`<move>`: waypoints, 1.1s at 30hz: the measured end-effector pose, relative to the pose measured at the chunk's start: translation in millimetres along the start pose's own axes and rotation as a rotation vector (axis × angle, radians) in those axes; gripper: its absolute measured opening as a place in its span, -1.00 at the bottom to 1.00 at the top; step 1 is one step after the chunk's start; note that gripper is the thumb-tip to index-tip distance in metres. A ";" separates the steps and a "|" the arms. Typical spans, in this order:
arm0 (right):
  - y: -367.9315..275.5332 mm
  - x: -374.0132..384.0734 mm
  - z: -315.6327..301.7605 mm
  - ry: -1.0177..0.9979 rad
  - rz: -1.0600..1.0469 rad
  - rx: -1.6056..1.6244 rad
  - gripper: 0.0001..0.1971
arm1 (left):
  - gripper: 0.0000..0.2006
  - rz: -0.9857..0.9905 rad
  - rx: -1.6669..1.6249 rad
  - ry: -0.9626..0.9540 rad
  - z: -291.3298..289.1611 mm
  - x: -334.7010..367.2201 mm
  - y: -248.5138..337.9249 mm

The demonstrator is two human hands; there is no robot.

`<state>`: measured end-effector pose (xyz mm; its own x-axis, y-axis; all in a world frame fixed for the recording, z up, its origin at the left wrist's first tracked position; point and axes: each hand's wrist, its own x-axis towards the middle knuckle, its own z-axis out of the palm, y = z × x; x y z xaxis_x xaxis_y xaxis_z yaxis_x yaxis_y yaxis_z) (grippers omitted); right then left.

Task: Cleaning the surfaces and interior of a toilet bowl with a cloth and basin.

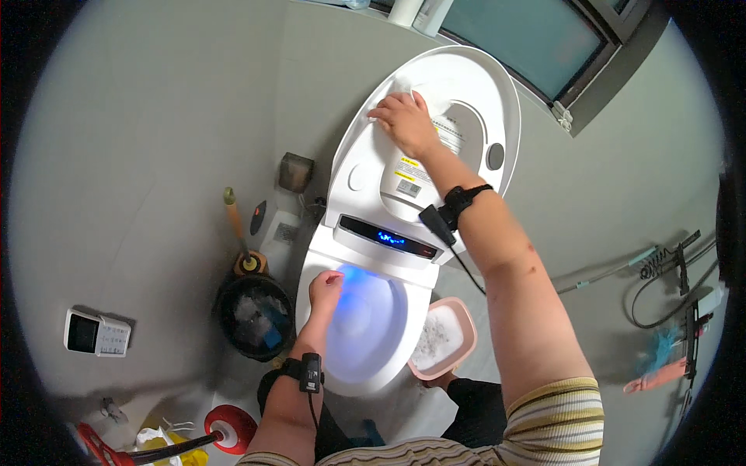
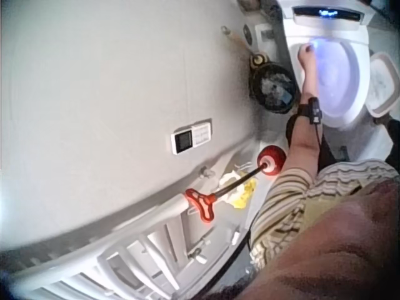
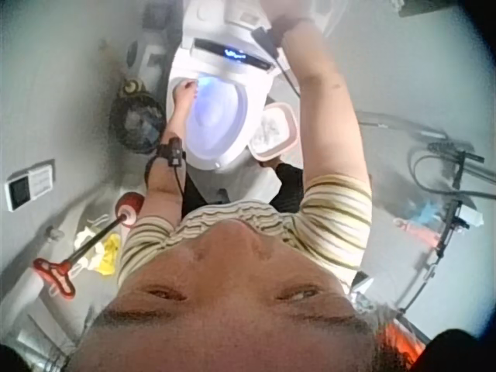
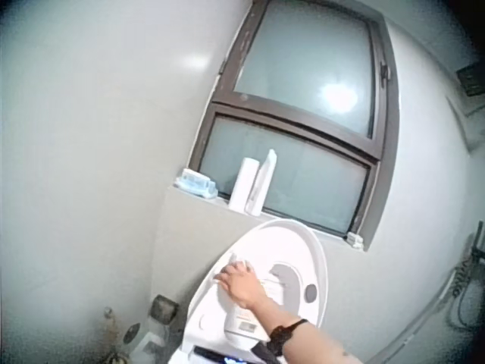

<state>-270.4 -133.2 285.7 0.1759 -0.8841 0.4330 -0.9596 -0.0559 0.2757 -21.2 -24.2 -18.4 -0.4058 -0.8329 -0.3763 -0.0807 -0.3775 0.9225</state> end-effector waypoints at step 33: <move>163.7 -134.2 -31.7 0.488 0.830 0.159 -0.91 | -0.85 -0.057 0.051 -0.067 9.7 -7.6 9.7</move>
<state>-444.1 -9.0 300.0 -0.5319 -0.3837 0.7549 -0.8318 0.4038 -0.3809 -27.7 -17.6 -5.8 -0.4586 -0.7811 -0.4237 -0.1513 -0.4012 0.9034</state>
